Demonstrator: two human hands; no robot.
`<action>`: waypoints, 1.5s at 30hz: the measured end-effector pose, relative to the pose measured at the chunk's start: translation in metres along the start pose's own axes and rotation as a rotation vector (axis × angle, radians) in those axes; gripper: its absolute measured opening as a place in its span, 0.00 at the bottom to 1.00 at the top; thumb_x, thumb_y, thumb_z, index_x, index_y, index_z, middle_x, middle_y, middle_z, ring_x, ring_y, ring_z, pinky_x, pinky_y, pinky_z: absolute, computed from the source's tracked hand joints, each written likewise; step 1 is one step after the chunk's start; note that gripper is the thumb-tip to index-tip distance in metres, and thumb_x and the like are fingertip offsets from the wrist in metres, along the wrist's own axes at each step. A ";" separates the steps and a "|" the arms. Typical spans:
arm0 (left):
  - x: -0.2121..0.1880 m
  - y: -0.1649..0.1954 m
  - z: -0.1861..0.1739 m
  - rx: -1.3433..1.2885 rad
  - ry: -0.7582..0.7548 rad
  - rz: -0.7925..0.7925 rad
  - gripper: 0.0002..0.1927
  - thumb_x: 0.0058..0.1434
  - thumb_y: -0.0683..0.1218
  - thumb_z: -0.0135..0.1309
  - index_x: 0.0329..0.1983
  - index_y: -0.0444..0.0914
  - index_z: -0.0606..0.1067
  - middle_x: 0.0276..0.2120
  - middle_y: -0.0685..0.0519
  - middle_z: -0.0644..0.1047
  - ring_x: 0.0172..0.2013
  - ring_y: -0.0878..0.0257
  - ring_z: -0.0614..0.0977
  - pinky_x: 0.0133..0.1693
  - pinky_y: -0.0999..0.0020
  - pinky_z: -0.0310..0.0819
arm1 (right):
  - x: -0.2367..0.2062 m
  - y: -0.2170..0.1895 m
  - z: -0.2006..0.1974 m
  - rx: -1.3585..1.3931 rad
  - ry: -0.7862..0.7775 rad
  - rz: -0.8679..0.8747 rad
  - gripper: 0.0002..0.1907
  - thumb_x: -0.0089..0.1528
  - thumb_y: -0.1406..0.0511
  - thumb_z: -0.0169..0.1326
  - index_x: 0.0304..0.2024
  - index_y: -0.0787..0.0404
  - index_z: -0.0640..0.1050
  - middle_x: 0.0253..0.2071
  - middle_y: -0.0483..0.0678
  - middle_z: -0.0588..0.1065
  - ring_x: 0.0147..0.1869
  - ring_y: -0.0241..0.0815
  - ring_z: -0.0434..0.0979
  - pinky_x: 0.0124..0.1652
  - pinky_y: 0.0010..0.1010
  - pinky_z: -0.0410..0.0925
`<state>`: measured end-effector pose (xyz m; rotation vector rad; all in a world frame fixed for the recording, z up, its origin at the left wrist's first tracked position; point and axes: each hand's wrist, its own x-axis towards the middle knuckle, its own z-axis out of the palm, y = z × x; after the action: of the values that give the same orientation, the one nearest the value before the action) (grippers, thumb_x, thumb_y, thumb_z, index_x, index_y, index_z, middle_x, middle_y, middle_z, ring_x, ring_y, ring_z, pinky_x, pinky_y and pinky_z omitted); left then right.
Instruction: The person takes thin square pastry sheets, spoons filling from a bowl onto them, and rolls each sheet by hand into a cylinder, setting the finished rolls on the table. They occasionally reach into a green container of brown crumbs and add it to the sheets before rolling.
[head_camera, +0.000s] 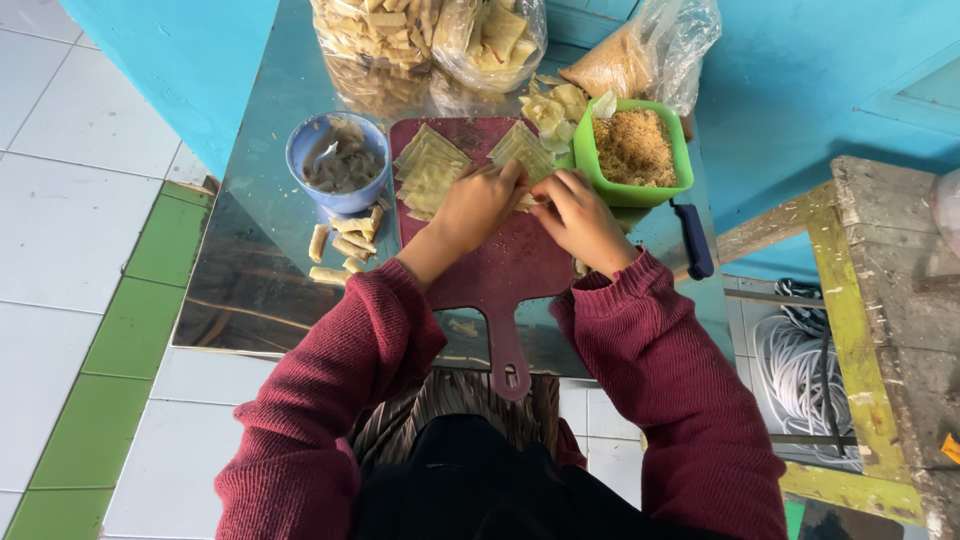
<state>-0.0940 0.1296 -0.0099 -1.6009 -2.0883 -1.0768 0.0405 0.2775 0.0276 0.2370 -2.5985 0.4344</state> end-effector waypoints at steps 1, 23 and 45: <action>0.001 0.001 -0.001 -0.015 0.008 -0.009 0.08 0.69 0.49 0.53 0.43 0.40 0.70 0.30 0.51 0.80 0.36 0.52 0.84 0.44 0.56 0.75 | 0.002 0.004 0.001 0.005 0.013 0.011 0.06 0.65 0.71 0.59 0.43 0.64 0.75 0.42 0.51 0.72 0.51 0.55 0.72 0.50 0.41 0.68; 0.006 0.009 0.002 0.012 -0.004 -0.084 0.03 0.64 0.45 0.56 0.39 0.44 0.75 0.36 0.52 0.77 0.38 0.52 0.83 0.35 0.57 0.78 | 0.008 0.007 0.003 -0.062 0.036 0.073 0.06 0.60 0.74 0.60 0.36 0.65 0.75 0.37 0.51 0.73 0.45 0.52 0.76 0.46 0.40 0.70; 0.006 0.005 -0.005 0.148 0.141 0.109 0.05 0.60 0.45 0.58 0.38 0.44 0.75 0.36 0.54 0.76 0.41 0.54 0.80 0.45 0.61 0.75 | 0.003 0.008 0.009 -0.173 0.088 0.018 0.06 0.62 0.74 0.58 0.40 0.63 0.75 0.41 0.53 0.72 0.48 0.54 0.75 0.47 0.41 0.71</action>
<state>-0.0920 0.1307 -0.0009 -1.5032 -1.9188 -0.9462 0.0318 0.2816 0.0197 0.1325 -2.5353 0.2189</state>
